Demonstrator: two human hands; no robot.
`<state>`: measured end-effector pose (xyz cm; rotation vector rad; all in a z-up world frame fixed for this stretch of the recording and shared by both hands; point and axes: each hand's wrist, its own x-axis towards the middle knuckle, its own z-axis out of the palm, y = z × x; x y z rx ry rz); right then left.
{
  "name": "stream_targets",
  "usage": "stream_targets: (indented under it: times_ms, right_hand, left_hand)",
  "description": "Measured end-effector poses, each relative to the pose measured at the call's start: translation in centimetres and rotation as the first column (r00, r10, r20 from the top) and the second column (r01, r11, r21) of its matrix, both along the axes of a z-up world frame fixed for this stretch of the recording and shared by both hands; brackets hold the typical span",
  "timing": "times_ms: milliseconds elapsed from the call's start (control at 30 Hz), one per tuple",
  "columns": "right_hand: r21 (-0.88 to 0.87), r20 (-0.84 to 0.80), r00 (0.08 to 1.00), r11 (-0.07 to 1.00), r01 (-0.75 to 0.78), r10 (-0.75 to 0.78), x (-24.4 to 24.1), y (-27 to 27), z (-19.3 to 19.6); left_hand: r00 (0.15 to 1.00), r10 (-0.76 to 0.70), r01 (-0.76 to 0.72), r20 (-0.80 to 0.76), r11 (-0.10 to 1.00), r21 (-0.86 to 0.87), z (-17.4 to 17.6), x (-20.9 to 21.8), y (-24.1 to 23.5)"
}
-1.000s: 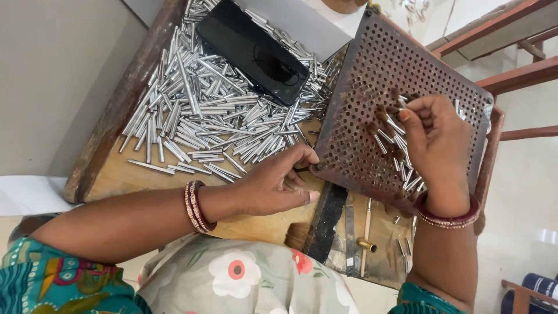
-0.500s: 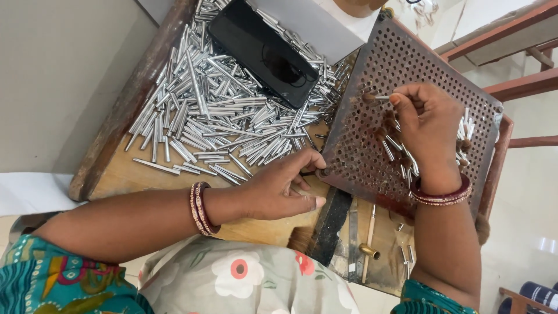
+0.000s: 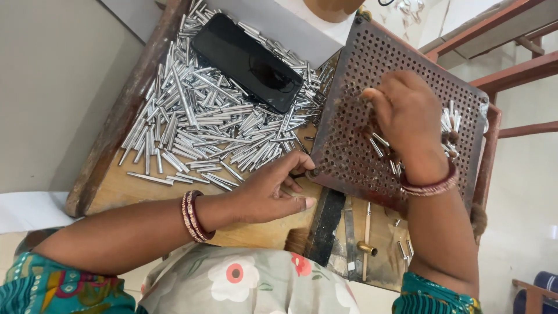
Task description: The person picks metal brush handles from a pile on the workbench, inserts a bristle head into each handle, and places the assembled brushes on a perforated board. She also carries a bowl of metal parts to a tray on the floor and picks up pieces that have fallen on the floor.
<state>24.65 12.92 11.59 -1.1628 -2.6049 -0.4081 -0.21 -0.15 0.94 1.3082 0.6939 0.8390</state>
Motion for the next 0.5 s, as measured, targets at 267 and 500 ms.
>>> stream_targets:
  times_ms: [267,500]
  right_hand:
    - [-0.374,0.074,0.942,0.866,0.331,-0.328,3.5,-4.9,-0.1]
    - [-0.35,-0.022,0.973,0.913,0.208,-0.23,2.7,-4.9,0.6]
  left_hand:
    - [0.999,0.028,-0.031,0.029,0.996,0.083,-0.4,0.1,-0.1]
    - [0.999,0.025,-0.03,0.035,0.991,0.127,-0.5,0.1,0.1]
